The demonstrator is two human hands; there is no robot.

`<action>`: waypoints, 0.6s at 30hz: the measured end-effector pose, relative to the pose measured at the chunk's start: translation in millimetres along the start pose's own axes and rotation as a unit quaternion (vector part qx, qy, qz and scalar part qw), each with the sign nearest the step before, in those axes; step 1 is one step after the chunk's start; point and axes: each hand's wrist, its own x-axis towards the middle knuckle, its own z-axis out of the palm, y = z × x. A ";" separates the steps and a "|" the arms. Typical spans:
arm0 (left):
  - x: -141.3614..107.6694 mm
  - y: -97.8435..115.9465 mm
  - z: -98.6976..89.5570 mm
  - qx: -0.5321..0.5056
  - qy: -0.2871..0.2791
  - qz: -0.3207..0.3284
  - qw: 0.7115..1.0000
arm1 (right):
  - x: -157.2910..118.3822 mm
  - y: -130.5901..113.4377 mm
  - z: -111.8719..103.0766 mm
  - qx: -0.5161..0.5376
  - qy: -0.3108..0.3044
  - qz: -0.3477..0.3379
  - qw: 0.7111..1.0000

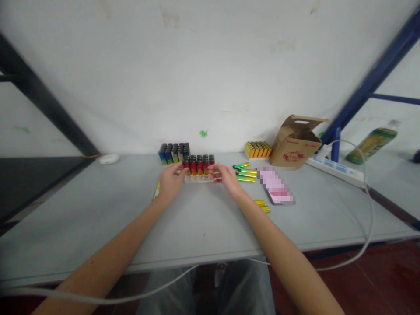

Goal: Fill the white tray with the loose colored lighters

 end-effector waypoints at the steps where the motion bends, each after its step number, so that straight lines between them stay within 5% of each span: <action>1: 0.0 -0.9 0.6 0.007 -0.005 0.005 1.000 | -0.1 -0.1 0.2 0.001 0.001 0.000 1.000; 18: 1.0 -1.2 -4.1 0.109 0.026 0.063 0.992 | -2.2 -1.0 0.2 0.005 0.000 -0.011 1.000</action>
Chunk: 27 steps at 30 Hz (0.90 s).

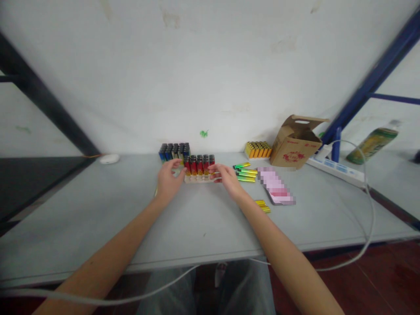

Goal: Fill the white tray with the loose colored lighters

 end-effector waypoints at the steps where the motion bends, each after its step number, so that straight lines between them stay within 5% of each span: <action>1: 0.3 0.8 -1.1 0.001 0.002 0.005 1.000 | 0.0 0.1 -0.1 -0.002 -0.001 -0.003 1.000; 10: 0.6 7.3 -5.1 0.024 -0.002 0.014 1.000 | 9.1 0.8 -14.5 -0.131 0.056 -0.084 0.986; 16: -2.0 8.9 -2.7 0.041 -0.017 0.004 0.999 | 13.1 9.1 -27.0 -0.378 0.140 -0.204 0.892; 27: -11.2 29.4 -6.4 0.168 -0.202 -0.086 0.961 | 8.6 23.9 -24.1 -0.545 0.013 -0.192 0.816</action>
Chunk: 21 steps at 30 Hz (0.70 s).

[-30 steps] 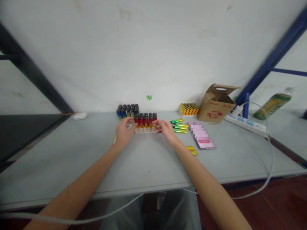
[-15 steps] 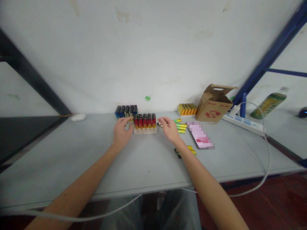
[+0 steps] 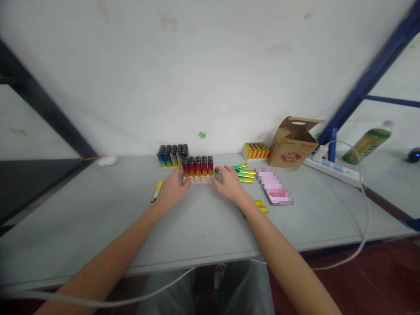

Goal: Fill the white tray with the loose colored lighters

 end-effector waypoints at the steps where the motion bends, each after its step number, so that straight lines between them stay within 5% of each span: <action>1: -1.3 2.3 -1.8 0.009 -0.007 0.002 1.000 | -0.8 0.1 0.9 -0.005 -0.013 -0.005 1.000; 10: -1.9 -2.4 -2.2 -0.037 -0.009 0.040 0.998 | 4.0 15.0 -6.4 -0.054 0.049 0.011 0.997; 16: 1.8 -9.6 2.4 -0.084 -0.004 0.055 0.995 | 0.8 19.2 -8.7 -0.147 0.001 0.034 0.989; 21: 1.5 -10.2 3.5 -0.098 0.000 0.054 0.994 | 0.9 20.4 -10.6 -0.150 0.024 0.056 0.987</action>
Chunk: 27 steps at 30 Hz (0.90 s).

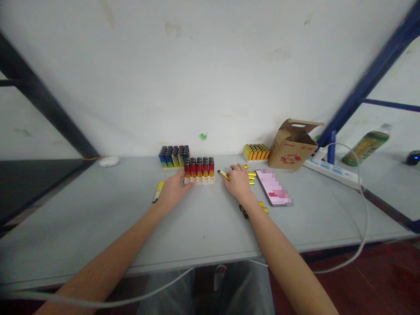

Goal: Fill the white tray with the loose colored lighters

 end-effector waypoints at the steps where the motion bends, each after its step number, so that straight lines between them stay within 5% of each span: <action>1: -0.2 -0.1 0.1 -0.003 0.001 -0.001 1.000 | 0.2 0.3 0.0 0.001 0.003 0.003 1.000; 9: -1.0 -0.5 0.4 -0.019 0.007 -0.002 1.000 | -0.6 -1.3 1.8 0.027 0.007 0.003 1.000; 13: -0.4 -0.9 0.3 -0.026 0.009 0.001 1.000 | 6.4 4.3 -2.4 0.150 0.081 0.075 0.982; 16: 0.3 -2.2 1.4 -0.028 0.009 -0.002 1.000 | 15.6 12.6 -9.3 0.352 0.152 0.170 0.908; 20: 1.0 -4.9 3.6 -0.032 0.012 -0.009 0.999 | 23.6 21.3 -22.9 0.612 0.137 0.282 0.726; 22: 1.3 -6.1 4.3 -0.036 0.011 -0.011 0.999 | 23.8 21.5 -30.9 0.673 0.108 0.308 0.663; 27: 1.5 -6.7 4.4 -0.035 0.010 -0.009 0.999 | 18.6 11.0 -46.2 0.752 0.012 0.283 0.596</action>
